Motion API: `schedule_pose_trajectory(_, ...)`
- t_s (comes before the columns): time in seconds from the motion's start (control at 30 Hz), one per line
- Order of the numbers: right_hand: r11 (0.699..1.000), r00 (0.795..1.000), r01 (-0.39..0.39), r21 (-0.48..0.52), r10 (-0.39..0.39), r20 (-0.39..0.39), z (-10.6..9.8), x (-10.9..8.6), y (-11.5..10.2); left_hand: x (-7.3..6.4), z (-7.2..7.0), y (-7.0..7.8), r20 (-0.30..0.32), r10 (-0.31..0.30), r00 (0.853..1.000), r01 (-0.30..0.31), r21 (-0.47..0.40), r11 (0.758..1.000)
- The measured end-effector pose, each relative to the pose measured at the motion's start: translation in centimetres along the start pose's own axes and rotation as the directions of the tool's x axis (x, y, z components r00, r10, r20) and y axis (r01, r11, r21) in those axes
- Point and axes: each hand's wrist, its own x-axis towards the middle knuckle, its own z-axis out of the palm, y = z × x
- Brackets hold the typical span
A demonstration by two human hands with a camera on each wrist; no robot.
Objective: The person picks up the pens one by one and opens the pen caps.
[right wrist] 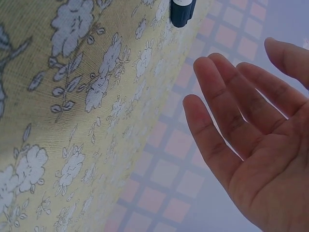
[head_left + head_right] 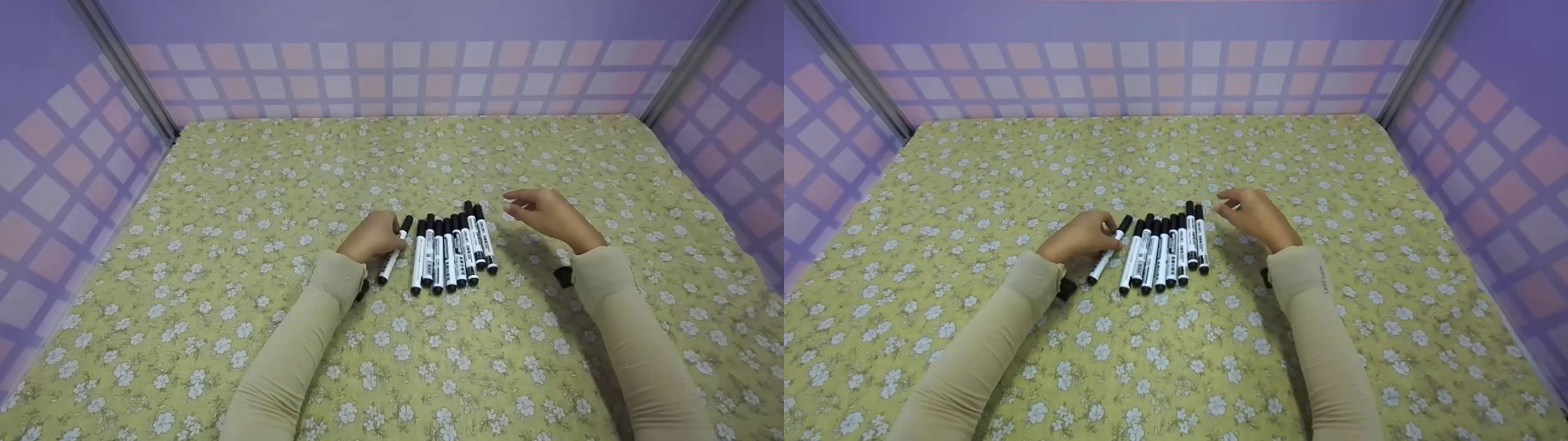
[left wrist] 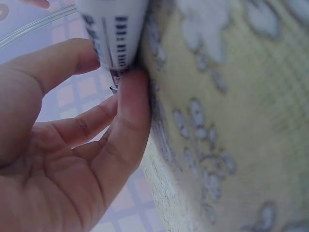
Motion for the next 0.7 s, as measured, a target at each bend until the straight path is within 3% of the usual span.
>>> schedule_pose_trajectory(0.7,0.999,0.999,0.032,-0.014,-0.032,0.004,0.07,0.24,-0.07,-0.04,-0.3,-0.28,0.022,-0.03,0.999,0.032,-0.094,0.995)
